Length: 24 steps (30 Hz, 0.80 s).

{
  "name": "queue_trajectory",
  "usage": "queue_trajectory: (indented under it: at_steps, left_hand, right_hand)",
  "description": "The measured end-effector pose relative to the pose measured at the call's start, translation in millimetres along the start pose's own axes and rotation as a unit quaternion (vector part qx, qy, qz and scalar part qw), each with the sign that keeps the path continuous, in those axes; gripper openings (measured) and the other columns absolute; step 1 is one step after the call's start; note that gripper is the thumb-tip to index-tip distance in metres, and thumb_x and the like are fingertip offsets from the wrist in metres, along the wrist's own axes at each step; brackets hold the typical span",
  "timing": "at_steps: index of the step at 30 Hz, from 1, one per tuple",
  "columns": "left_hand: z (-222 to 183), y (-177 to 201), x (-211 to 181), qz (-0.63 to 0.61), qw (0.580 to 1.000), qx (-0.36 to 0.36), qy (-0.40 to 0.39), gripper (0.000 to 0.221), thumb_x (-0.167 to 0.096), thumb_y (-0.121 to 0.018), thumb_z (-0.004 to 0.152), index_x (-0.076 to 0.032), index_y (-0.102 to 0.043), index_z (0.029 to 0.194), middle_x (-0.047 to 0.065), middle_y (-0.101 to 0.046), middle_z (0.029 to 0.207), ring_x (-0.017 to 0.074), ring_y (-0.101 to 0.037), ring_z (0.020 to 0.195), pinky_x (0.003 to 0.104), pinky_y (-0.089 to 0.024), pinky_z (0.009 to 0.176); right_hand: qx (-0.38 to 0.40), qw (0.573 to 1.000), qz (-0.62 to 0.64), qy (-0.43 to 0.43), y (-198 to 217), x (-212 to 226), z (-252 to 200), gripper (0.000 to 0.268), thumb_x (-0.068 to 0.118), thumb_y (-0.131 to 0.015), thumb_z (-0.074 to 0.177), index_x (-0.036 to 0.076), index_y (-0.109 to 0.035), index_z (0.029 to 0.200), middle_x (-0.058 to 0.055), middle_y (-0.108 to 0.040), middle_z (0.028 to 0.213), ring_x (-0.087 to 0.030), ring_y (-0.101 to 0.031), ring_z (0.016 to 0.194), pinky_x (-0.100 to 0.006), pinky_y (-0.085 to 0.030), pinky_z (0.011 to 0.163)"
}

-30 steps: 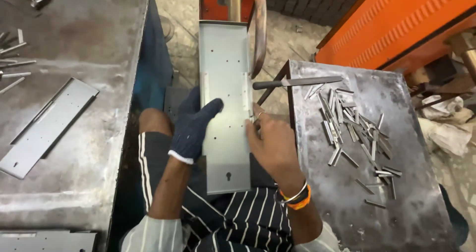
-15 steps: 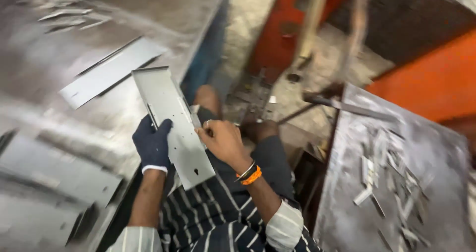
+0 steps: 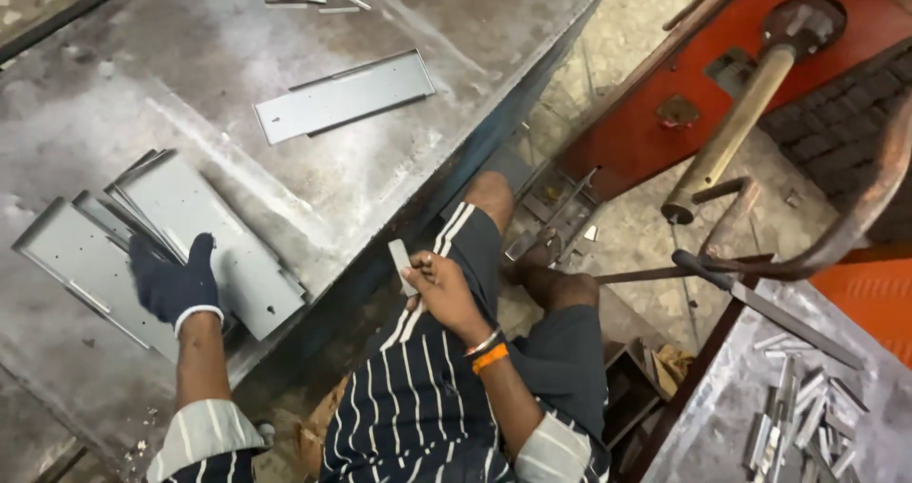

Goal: Spot welding small metal brackets onto a larger rectangular metal base plate using an industrial welding machine.

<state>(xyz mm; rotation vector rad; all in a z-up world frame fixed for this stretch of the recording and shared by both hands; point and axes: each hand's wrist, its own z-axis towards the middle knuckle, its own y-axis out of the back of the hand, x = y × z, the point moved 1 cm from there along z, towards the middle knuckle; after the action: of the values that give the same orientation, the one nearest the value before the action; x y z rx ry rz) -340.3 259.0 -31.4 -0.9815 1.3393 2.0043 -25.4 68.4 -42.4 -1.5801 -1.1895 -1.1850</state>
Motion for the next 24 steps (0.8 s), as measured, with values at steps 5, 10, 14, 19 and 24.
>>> queue_trajectory:
  at_steps: [5,10,14,19,24]
  left_hand:
    - [-2,-11,-2,0.189,0.960,-0.088,-0.184,0.066,-0.018,-0.088,0.085,0.009,-0.059,0.138,0.027,-0.066,0.131,0.0457,-0.059,0.118,0.052,-0.044,0.105]
    - [3,-65,-40,0.039,0.975,0.067,-0.210,0.042,-0.012,-0.078,0.098,-0.001,-0.067,0.137,0.022,-0.067,0.134,0.0384,-0.062,0.126,0.047,-0.047,0.114]
    - [10,-143,-77,0.031,0.949,0.187,-0.250,0.052,-0.018,-0.078,0.089,-0.004,-0.064,0.138,0.022,-0.066,0.134,0.0398,-0.059,0.125,0.049,-0.044,0.110]
    - [35,-266,-94,0.156,0.874,0.265,-0.377,0.095,-0.040,-0.079,0.075,-0.001,-0.043,0.154,0.024,-0.044,0.156,0.0442,-0.040,0.142,0.064,-0.023,0.112]
    - [15,-297,-105,0.300,0.832,0.290,-0.364,0.107,-0.064,-0.076,0.072,0.001,-0.042,0.149,0.023,-0.042,0.156,0.0440,-0.039,0.141,0.073,-0.012,0.111]
  right_hand:
    - [-0.007,0.999,0.021,-0.047,9,-4,-6,0.017,0.014,-0.061,0.101,-0.002,-0.063,0.108,-0.007,-0.070,0.079,-0.011,-0.067,0.055,-0.023,-0.045,0.045]
    - [0.013,0.999,0.031,-0.014,8,-3,-1,0.020,0.016,-0.061,0.104,-0.003,-0.064,0.110,-0.007,-0.071,0.079,-0.011,-0.069,0.057,-0.021,-0.047,0.047]
    - [0.004,0.999,0.039,-0.034,7,0,-2,0.019,0.013,-0.062,0.101,-0.003,-0.063,0.111,-0.007,-0.070,0.079,-0.012,-0.068,0.055,-0.022,-0.047,0.045]
    - [0.005,0.997,0.068,-0.028,13,5,0,0.017,0.013,-0.061,0.104,-0.003,-0.062,0.111,-0.008,-0.069,0.081,-0.012,-0.067,0.056,-0.022,-0.047,0.046]
    - [-0.004,0.994,0.105,-0.017,23,11,5,0.019,0.016,-0.060,0.105,-0.003,-0.061,0.109,-0.009,-0.070,0.082,-0.013,-0.067,0.057,-0.024,-0.049,0.045]
